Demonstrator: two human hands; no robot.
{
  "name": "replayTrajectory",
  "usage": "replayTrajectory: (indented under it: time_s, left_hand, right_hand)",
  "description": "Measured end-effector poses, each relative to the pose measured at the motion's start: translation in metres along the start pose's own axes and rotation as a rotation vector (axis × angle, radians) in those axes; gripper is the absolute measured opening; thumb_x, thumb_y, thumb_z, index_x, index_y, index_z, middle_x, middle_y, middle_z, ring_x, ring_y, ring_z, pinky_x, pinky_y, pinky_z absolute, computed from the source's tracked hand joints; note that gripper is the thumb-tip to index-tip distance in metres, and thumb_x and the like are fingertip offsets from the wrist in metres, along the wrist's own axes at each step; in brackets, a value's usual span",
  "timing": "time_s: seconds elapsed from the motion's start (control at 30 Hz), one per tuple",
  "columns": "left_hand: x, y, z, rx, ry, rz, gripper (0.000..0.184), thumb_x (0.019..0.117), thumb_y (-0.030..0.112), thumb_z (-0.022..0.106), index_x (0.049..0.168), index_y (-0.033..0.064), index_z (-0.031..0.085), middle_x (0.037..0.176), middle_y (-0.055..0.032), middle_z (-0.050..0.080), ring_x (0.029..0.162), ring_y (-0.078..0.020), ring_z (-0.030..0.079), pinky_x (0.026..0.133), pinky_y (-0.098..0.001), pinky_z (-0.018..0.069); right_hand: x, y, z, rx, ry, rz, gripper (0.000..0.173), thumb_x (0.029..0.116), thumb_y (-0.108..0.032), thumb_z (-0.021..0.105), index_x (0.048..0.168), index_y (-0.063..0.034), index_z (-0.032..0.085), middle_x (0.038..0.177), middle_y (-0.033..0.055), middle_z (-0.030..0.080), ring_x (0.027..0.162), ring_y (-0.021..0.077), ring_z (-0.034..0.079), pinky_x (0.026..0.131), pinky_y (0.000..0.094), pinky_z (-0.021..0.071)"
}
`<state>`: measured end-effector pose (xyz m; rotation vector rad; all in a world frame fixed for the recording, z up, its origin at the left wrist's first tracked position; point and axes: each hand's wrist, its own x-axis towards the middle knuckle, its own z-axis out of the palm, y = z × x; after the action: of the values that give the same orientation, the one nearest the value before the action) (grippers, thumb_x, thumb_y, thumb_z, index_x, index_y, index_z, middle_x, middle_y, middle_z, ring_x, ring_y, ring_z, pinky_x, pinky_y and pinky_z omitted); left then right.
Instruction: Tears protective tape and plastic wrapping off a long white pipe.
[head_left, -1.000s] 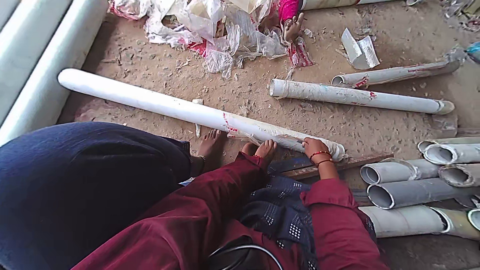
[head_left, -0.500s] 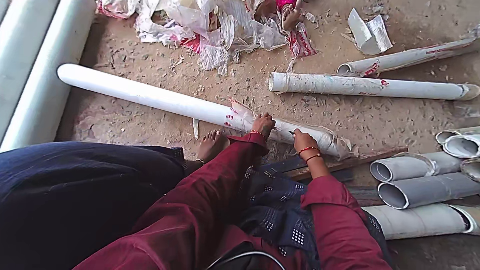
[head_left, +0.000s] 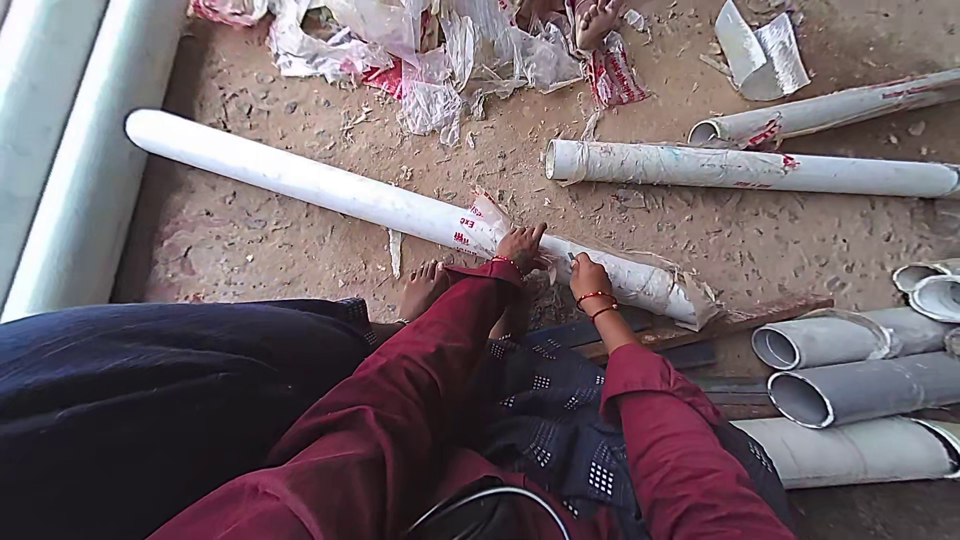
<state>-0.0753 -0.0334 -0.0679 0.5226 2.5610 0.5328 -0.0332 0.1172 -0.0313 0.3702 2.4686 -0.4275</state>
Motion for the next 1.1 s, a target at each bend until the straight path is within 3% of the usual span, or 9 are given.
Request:
replayTrajectory:
  time_s: [0.17, 0.37, 0.43, 0.57, 0.63, 0.73, 0.87, 0.97, 1.1]
  left_hand:
    - [0.001, 0.001, 0.008, 0.008, 0.037, 0.018, 0.034, 0.0989, 0.000, 0.060, 0.132, -0.0013, 0.063, 0.127, -0.0244, 0.067, 0.124, -0.0429, 0.061, 0.110, -0.0540, 0.0423]
    - [0.000, -0.001, 0.007, 0.005, 0.012, 0.042, 0.033, 0.1017, -0.003, 0.051, 0.130, 0.0024, 0.067, 0.127, -0.0211, 0.068, 0.126, -0.0403, 0.060, 0.112, -0.0534, 0.0404]
    - [0.003, -0.005, 0.009, 0.013, 0.026, 0.115, 0.030, 0.1004, -0.006, 0.052, 0.125, -0.0002, 0.069, 0.125, -0.0226, 0.068, 0.124, -0.0425, 0.060, 0.111, -0.0552, 0.0421]
    - [-0.007, -0.008, 0.016, 0.000, 0.015, 0.169, 0.031, 0.0993, -0.008, 0.052, 0.125, -0.0022, 0.068, 0.125, -0.0255, 0.067, 0.123, -0.0452, 0.060, 0.109, -0.0573, 0.0428]
    - [-0.012, -0.006, 0.016, -0.021, 0.019, 0.166, 0.032, 0.0994, -0.008, 0.052, 0.127, -0.0011, 0.068, 0.126, -0.0258, 0.066, 0.124, -0.0456, 0.059, 0.108, -0.0574, 0.0427]
    - [-0.016, -0.006, 0.011, -0.006, -0.008, 0.172, 0.032, 0.0986, -0.009, 0.053, 0.127, -0.0017, 0.068, 0.127, -0.0254, 0.065, 0.125, -0.0453, 0.058, 0.108, -0.0571, 0.0422]
    - [-0.031, 0.004, 0.017, 0.022, -0.031, 0.161, 0.031, 0.0966, -0.009, 0.056, 0.125, -0.0049, 0.067, 0.127, -0.0266, 0.066, 0.124, -0.0455, 0.059, 0.108, -0.0570, 0.0432]
    - [-0.054, 0.021, 0.021, -0.011, -0.178, 0.092, 0.033, 0.1061, -0.002, 0.043, 0.134, -0.0093, 0.058, 0.135, -0.0315, 0.059, 0.131, -0.0485, 0.054, 0.112, -0.0584, 0.0390]
    - [-0.067, 0.033, 0.034, 0.012, -0.241, 0.016, 0.038, 0.1067, -0.002, 0.038, 0.142, -0.0106, 0.048, 0.142, -0.0330, 0.052, 0.137, -0.0482, 0.049, 0.114, -0.0560, 0.0374]
  right_hand:
    - [0.003, -0.007, 0.008, -0.003, 0.026, 0.021, 0.034, 0.1113, -0.016, 0.042, 0.135, 0.0024, 0.058, 0.125, 0.0276, 0.067, 0.122, 0.0396, 0.065, 0.103, 0.0525, 0.0497]
    - [-0.031, -0.013, 0.034, -0.111, -0.252, 0.117, 0.034, 0.1029, -0.006, 0.055, 0.132, 0.0105, 0.058, 0.140, 0.0276, 0.058, 0.134, 0.0357, 0.057, 0.110, 0.0484, 0.0456]
    - [-0.037, -0.014, 0.031, -0.132, -0.219, 0.155, 0.034, 0.1042, -0.008, 0.053, 0.134, 0.0080, 0.057, 0.140, 0.0253, 0.060, 0.132, 0.0346, 0.059, 0.108, 0.0483, 0.0479]
    - [-0.033, -0.006, 0.010, -0.144, 0.171, 0.175, 0.037, 0.1093, -0.011, 0.039, 0.140, 0.0016, 0.056, 0.135, 0.0229, 0.064, 0.128, 0.0348, 0.062, 0.106, 0.0475, 0.0471]
    - [-0.025, 0.005, 0.017, -0.072, 0.259, 0.093, 0.037, 0.1080, -0.005, 0.040, 0.139, 0.0068, 0.056, 0.150, 0.0259, 0.052, 0.145, 0.0375, 0.046, 0.119, 0.0463, 0.0360]
    - [-0.020, -0.001, 0.028, -0.030, 0.185, 0.083, 0.039, 0.1100, -0.007, 0.039, 0.144, 0.0082, 0.049, 0.158, 0.0279, 0.041, 0.149, 0.0368, 0.041, 0.119, 0.0432, 0.0374]
    - [-0.019, -0.006, 0.021, -0.038, 0.104, 0.108, 0.037, 0.1093, -0.010, 0.042, 0.141, 0.0079, 0.051, 0.143, 0.0295, 0.055, 0.136, 0.0369, 0.055, 0.112, 0.0448, 0.0431]
    - [-0.022, -0.011, 0.025, -0.057, 0.026, 0.122, 0.041, 0.1091, -0.011, 0.043, 0.146, 0.0075, 0.046, 0.139, 0.0304, 0.058, 0.136, 0.0392, 0.055, 0.113, 0.0463, 0.0423]
    - [-0.022, -0.014, 0.033, -0.035, 0.048, 0.163, 0.043, 0.1089, -0.010, 0.044, 0.149, 0.0053, 0.041, 0.139, 0.0302, 0.058, 0.136, 0.0389, 0.055, 0.112, 0.0460, 0.0436]
